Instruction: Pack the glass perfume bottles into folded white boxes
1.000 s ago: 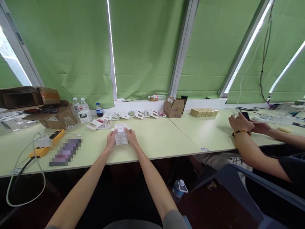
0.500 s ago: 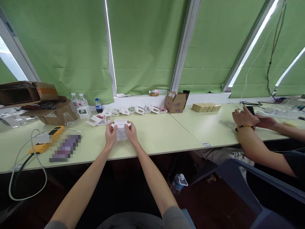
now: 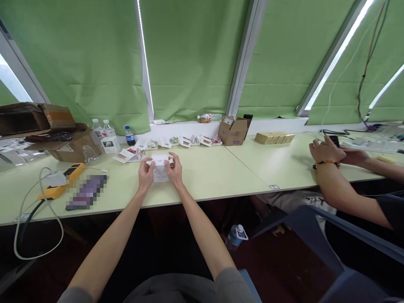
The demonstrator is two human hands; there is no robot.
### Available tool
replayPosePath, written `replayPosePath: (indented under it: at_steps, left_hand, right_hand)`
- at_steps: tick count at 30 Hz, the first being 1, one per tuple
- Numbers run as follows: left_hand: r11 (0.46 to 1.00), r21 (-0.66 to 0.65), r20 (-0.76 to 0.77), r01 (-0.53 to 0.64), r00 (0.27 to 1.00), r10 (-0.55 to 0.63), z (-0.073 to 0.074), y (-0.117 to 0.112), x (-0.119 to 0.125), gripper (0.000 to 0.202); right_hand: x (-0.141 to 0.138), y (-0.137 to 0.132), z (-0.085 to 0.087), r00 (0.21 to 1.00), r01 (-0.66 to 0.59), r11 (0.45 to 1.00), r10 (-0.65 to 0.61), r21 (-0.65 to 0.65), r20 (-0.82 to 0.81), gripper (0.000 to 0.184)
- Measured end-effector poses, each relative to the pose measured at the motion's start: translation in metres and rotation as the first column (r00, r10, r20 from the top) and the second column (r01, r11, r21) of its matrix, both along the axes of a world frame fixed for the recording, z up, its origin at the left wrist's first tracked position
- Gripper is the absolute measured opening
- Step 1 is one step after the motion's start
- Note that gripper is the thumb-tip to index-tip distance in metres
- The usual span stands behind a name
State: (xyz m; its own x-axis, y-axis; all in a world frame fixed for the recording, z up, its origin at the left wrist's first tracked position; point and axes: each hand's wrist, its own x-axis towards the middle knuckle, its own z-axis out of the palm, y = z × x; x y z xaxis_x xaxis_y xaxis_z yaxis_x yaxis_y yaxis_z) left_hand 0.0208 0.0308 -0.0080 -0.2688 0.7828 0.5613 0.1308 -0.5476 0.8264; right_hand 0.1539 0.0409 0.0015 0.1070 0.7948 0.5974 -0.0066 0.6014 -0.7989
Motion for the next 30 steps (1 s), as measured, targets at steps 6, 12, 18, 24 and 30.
replayPosePath:
  at_steps: [6, 12, 18, 24, 30]
  left_hand:
    - [0.998, -0.053, 0.061, 0.043, 0.997, -0.040, 0.001, -0.001, -0.001, 0.038]
    - [0.994, -0.077, 0.116, 0.077, 0.991, -0.068, 0.003, -0.002, -0.001, 0.037]
    - [0.989, -0.115, 0.134, 0.093, 0.988, -0.077, 0.001, 0.000, 0.000, 0.035]
    - [0.986, -0.129, 0.186, 0.107, 0.979, -0.082, 0.000, 0.000, 0.004, 0.034]
    - [0.982, -0.127, 0.227, 0.140, 0.968, -0.108, 0.000, 0.001, 0.006, 0.033]
  right_hand:
    - [0.002, -0.004, 0.003, 0.999, 0.009, 0.999, -0.007, -0.042, 0.045, 0.042]
    - [0.003, 0.001, 0.000, 0.999, -0.007, 0.992, 0.013, -0.125, 0.046, 0.042]
    - [0.002, 0.007, -0.003, 0.999, -0.037, 0.989, 0.039, -0.145, 0.010, 0.036]
    - [0.001, 0.008, -0.002, 0.999, -0.047, 0.982, 0.048, -0.181, -0.003, 0.034]
    - [0.000, 0.011, -0.003, 0.999, -0.051, 0.980, 0.049, -0.191, -0.014, 0.032]
